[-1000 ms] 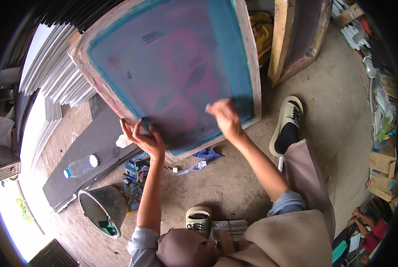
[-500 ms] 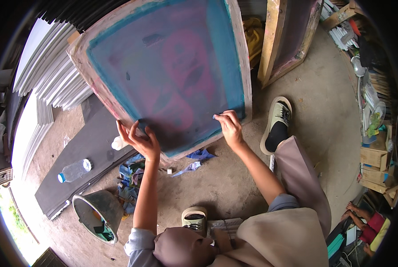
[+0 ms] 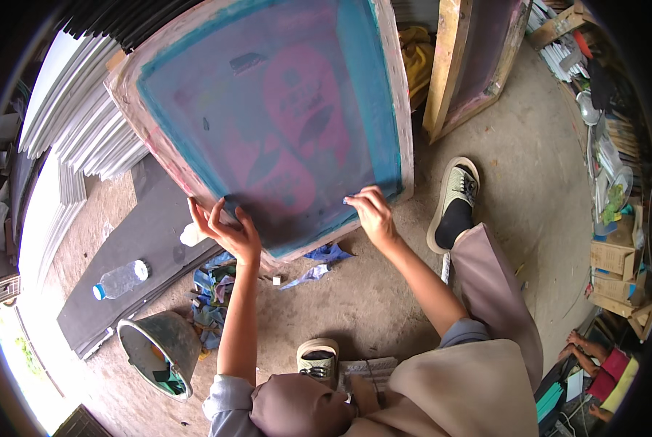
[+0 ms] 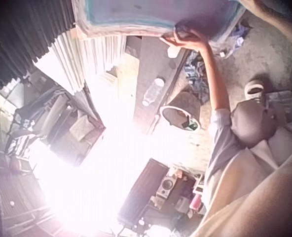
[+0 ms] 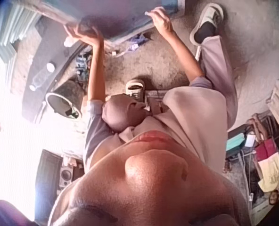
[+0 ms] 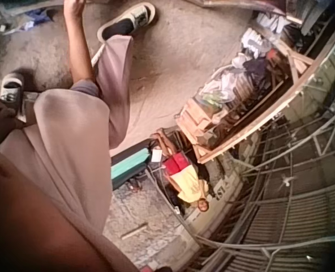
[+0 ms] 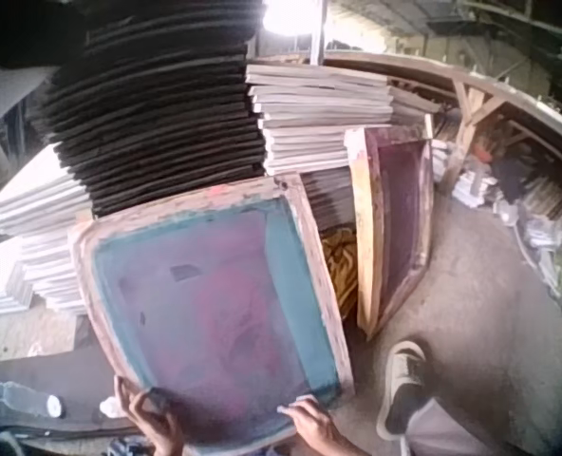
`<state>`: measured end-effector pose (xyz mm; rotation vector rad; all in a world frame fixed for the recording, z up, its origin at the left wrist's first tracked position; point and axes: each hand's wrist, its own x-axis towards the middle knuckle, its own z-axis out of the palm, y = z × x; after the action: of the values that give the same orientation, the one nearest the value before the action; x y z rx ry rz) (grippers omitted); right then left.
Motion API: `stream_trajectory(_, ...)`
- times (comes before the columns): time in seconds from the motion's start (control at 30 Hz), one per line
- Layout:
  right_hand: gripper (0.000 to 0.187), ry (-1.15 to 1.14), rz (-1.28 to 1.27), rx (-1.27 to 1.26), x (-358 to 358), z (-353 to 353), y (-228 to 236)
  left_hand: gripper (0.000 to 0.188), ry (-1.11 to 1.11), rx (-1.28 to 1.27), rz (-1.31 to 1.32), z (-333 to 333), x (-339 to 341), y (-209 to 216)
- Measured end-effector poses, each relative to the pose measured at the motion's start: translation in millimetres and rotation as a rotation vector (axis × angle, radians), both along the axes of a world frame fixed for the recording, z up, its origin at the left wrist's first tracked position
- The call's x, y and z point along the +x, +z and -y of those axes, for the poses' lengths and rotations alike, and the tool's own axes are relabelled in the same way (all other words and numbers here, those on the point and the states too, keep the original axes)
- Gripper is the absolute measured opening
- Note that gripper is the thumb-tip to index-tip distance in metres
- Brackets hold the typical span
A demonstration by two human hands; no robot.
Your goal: The person wipes a rectangular board with a blue cloth, repeatedly applying liquid from a small white bottle to the cloth and rubbing the surface. The person occasionally picks up and discards small pieces of cloth or debris from the board.
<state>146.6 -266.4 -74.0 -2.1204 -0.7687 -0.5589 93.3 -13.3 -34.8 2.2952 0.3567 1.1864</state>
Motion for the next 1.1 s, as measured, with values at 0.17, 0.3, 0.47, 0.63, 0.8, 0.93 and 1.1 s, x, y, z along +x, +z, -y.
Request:
stream_trajectory(0.17,0.010,-0.526,-0.023,0.460,58,-29,37,0.040,-0.027,-0.017,0.038,2,4,-2)
stream_trajectory(0.3,0.015,-0.446,0.155,0.360,83,-63,70,0.040,-0.039,-0.040,0.029,-3,-1,-2)
stream_trajectory(0.47,0.033,0.142,0.098,0.013,-5,-22,-25,0.041,-0.063,-0.061,0.041,3,2,-3)
stream_trajectory(0.63,0.039,0.127,0.237,0.012,47,-41,10,0.040,-0.063,-0.073,0.044,-1,1,-1)
stream_trajectory(0.8,0.022,-0.133,0.397,0.253,174,-99,148,0.040,-0.057,-0.073,0.021,0,0,0)
stream_trajectory(0.93,0.024,-0.187,0.372,0.245,148,-99,129,0.043,-0.040,-0.047,0.009,-2,-1,3)
stream_trajectory(1.1,0.034,0.092,0.141,0.040,25,-26,13,0.040,-0.074,-0.050,0.020,5,2,4)
